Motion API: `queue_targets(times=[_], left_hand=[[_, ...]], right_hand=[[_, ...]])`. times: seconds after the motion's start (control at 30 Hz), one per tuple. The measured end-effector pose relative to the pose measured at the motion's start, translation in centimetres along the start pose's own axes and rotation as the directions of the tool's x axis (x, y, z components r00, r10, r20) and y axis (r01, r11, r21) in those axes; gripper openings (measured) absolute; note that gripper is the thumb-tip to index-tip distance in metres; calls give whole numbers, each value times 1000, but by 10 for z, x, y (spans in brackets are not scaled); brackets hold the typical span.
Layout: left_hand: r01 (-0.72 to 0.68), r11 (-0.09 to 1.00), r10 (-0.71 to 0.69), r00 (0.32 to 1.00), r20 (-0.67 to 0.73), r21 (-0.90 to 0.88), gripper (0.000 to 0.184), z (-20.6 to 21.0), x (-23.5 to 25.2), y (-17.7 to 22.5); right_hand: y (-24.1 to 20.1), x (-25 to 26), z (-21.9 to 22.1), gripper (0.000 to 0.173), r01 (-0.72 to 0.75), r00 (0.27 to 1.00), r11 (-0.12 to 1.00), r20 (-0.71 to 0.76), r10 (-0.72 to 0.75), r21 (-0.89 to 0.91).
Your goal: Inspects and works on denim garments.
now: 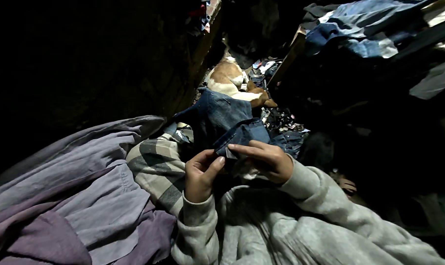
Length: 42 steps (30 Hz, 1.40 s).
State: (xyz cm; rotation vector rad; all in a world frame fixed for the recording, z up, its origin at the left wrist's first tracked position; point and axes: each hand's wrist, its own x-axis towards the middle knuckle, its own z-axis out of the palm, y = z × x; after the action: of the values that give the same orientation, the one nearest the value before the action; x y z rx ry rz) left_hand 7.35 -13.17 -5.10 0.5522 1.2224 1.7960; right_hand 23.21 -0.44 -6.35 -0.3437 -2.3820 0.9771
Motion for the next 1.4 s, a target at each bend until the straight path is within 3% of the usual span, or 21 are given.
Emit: queue_targets(times=[0.13, 0.33, 0.67, 0.93, 1.07, 1.27, 1.33, 1.4], left_hand=[[14, 1000, -14, 999, -45, 10, 19, 1, 0, 2], [-11, 1000, 11, 1000, -9, -17, 17, -1, 0, -2], [-40, 999, 40, 999, 5, -3, 17, 0, -1, -2], [36, 998, -30, 995, -90, 60, 21, 7, -1, 4], [39, 997, -33, 996, -87, 67, 20, 6, -1, 3], [11, 992, 5, 993, -121, 126, 19, -3, 2, -1], [-19, 984, 47, 987, -151, 180, 20, -8, 5, -2], [-63, 975, 97, 983, -155, 211, 21, -15, 8, -6]], right_hand=[[6, 1, -5, 36, -32, 999, 998, -20, 34, 61], [-3, 0, -5, 46, -23, 995, 982, 104, 4, 186], [-5, 0, -3, 37, 6, 998, 1000, 66, -6, -12], [-6, 0, 9, 34, -27, 998, 982, -59, 16, -188], [3, 3, 7, 35, -104, 983, 979, -171, 73, -176], [30, -1, -8, 39, -144, 966, 989, -221, 133, -38], [37, -2, -14, 46, -263, 936, 964, -232, 266, 45], [43, -1, -20, 65, -395, 895, 914, -184, 406, 93]])
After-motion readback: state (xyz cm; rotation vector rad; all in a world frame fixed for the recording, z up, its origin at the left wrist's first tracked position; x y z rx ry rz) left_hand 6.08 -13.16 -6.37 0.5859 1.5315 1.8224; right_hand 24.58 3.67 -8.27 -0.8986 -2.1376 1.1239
